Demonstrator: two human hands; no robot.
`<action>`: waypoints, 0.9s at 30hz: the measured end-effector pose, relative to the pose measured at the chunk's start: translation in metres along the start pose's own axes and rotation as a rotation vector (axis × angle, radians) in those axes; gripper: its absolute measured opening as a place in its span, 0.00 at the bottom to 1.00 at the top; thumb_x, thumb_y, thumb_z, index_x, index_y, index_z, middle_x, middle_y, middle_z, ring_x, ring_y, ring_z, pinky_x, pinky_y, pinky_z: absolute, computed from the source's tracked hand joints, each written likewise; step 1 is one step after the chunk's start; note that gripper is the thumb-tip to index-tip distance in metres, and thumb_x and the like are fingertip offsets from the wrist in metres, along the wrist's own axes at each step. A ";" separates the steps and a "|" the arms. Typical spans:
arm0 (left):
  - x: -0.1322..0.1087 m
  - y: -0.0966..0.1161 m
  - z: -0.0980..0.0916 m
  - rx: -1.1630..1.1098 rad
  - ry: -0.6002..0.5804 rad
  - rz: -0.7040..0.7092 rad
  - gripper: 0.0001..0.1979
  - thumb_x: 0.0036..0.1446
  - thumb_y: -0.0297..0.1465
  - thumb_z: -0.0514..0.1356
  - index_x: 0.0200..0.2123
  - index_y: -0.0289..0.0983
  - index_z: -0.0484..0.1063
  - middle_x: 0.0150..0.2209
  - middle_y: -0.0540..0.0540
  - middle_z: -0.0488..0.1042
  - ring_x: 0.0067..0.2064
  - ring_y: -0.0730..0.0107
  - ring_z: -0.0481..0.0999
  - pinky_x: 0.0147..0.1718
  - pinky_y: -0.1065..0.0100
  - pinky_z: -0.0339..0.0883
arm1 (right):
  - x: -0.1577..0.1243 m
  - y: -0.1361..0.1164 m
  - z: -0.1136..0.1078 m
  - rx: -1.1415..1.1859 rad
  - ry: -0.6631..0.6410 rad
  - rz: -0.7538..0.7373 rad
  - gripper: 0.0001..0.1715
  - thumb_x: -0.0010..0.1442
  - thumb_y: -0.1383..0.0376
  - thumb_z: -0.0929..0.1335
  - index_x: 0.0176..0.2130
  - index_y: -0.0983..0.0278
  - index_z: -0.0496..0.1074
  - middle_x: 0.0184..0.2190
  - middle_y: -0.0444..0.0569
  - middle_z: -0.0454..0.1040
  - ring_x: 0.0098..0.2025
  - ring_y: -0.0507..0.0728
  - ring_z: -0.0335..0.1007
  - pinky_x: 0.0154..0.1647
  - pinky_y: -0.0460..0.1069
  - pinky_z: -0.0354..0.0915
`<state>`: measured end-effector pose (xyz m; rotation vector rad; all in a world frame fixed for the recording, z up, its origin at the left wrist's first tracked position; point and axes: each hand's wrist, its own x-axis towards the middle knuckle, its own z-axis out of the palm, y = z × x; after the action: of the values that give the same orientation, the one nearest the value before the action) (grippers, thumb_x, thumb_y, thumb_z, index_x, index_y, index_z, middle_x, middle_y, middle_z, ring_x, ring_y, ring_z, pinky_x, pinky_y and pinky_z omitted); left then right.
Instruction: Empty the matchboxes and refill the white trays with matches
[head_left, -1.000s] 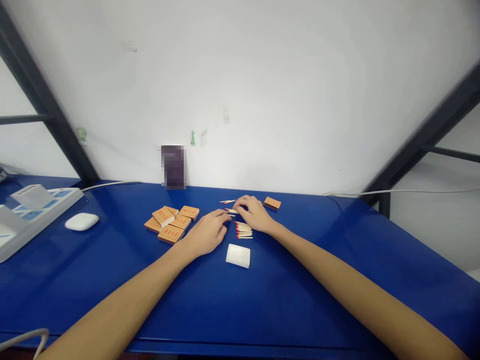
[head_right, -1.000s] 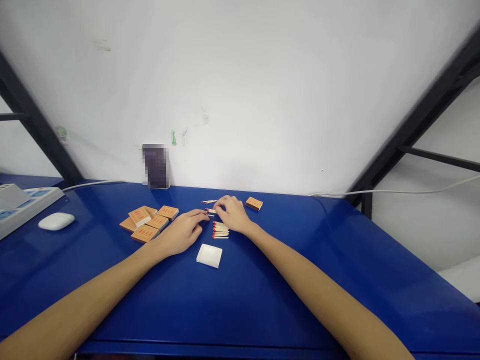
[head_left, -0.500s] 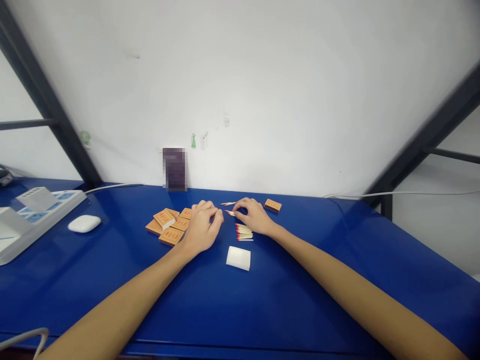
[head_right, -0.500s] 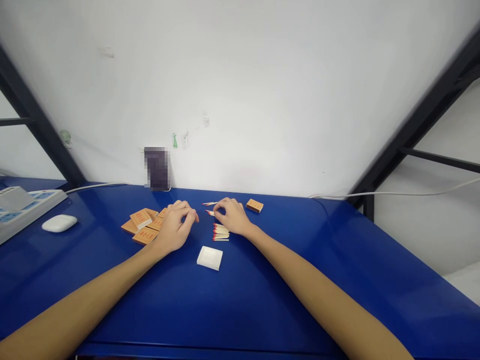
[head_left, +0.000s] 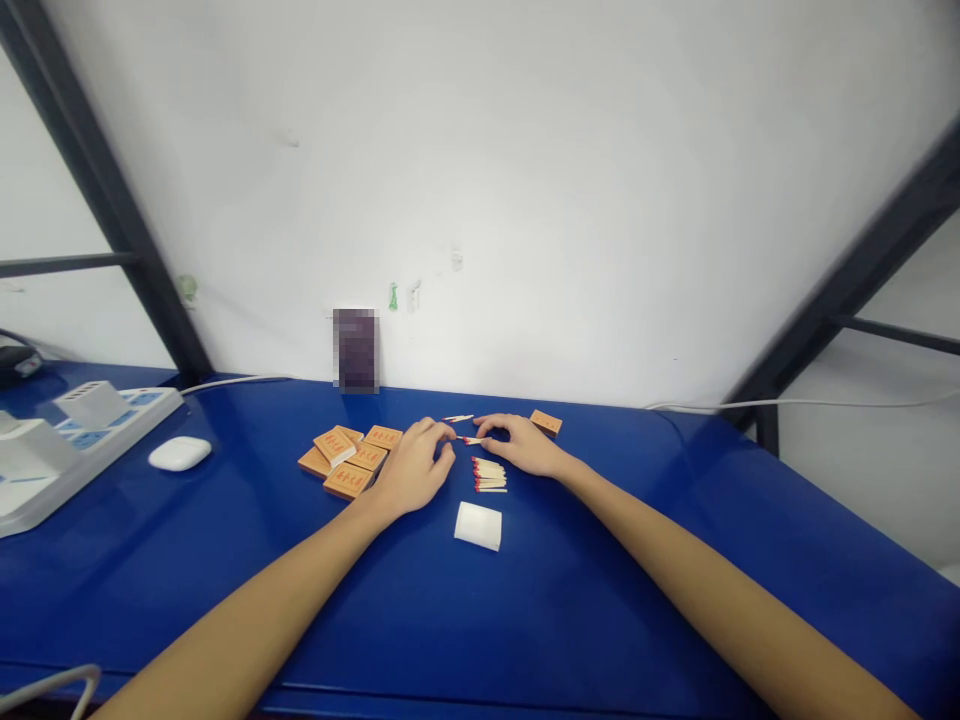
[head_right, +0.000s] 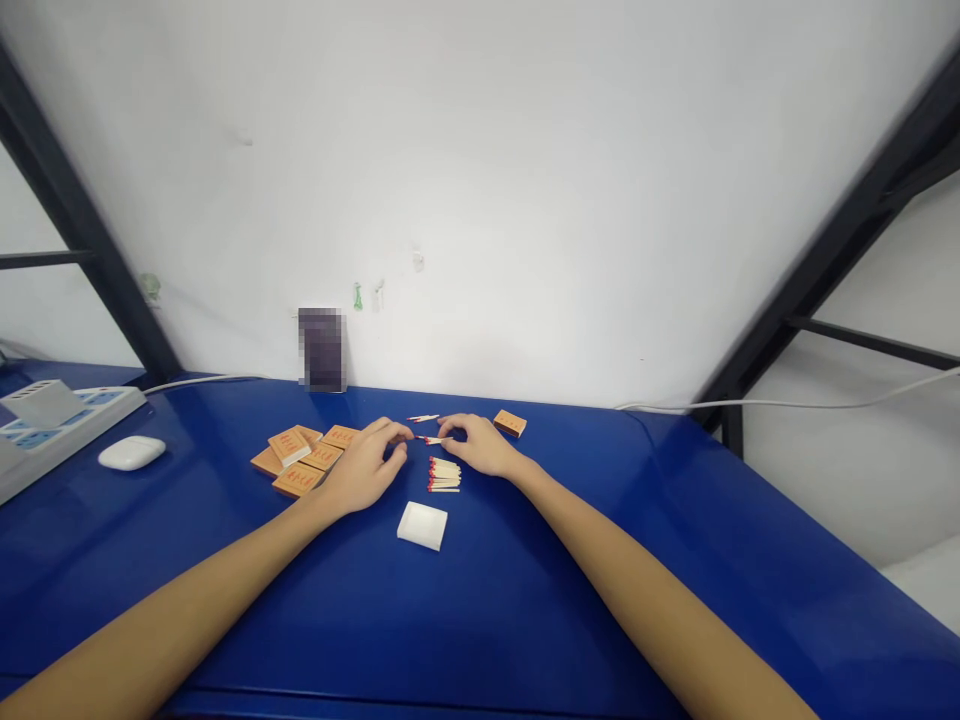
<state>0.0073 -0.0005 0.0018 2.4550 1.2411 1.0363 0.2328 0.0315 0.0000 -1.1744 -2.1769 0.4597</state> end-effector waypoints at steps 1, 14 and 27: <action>-0.001 0.000 0.001 0.021 -0.011 0.001 0.11 0.63 0.28 0.51 0.44 0.37 0.73 0.42 0.43 0.73 0.46 0.61 0.72 0.48 0.58 0.67 | -0.002 0.000 0.000 0.006 0.004 -0.008 0.07 0.59 0.69 0.68 0.36 0.60 0.77 0.51 0.49 0.77 0.53 0.59 0.73 0.57 0.56 0.64; -0.004 0.002 0.003 0.319 -0.258 0.004 0.21 0.66 0.36 0.49 0.59 0.36 0.67 0.63 0.38 0.66 0.63 0.51 0.63 0.60 0.47 0.59 | -0.013 -0.001 0.006 -0.025 0.093 -0.050 0.09 0.66 0.63 0.64 0.38 0.62 0.73 0.44 0.52 0.79 0.47 0.60 0.75 0.51 0.57 0.67; 0.003 -0.001 0.000 0.089 -0.062 -0.048 0.20 0.70 0.38 0.46 0.32 0.36 0.71 0.37 0.44 0.72 0.41 0.63 0.73 0.45 0.60 0.67 | -0.013 -0.003 0.007 -0.121 0.047 -0.149 0.09 0.64 0.69 0.65 0.43 0.61 0.73 0.43 0.51 0.77 0.46 0.59 0.72 0.49 0.56 0.67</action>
<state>0.0079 0.0024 0.0028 2.4889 1.3467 0.9043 0.2315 0.0183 -0.0082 -1.0648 -2.2583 0.2375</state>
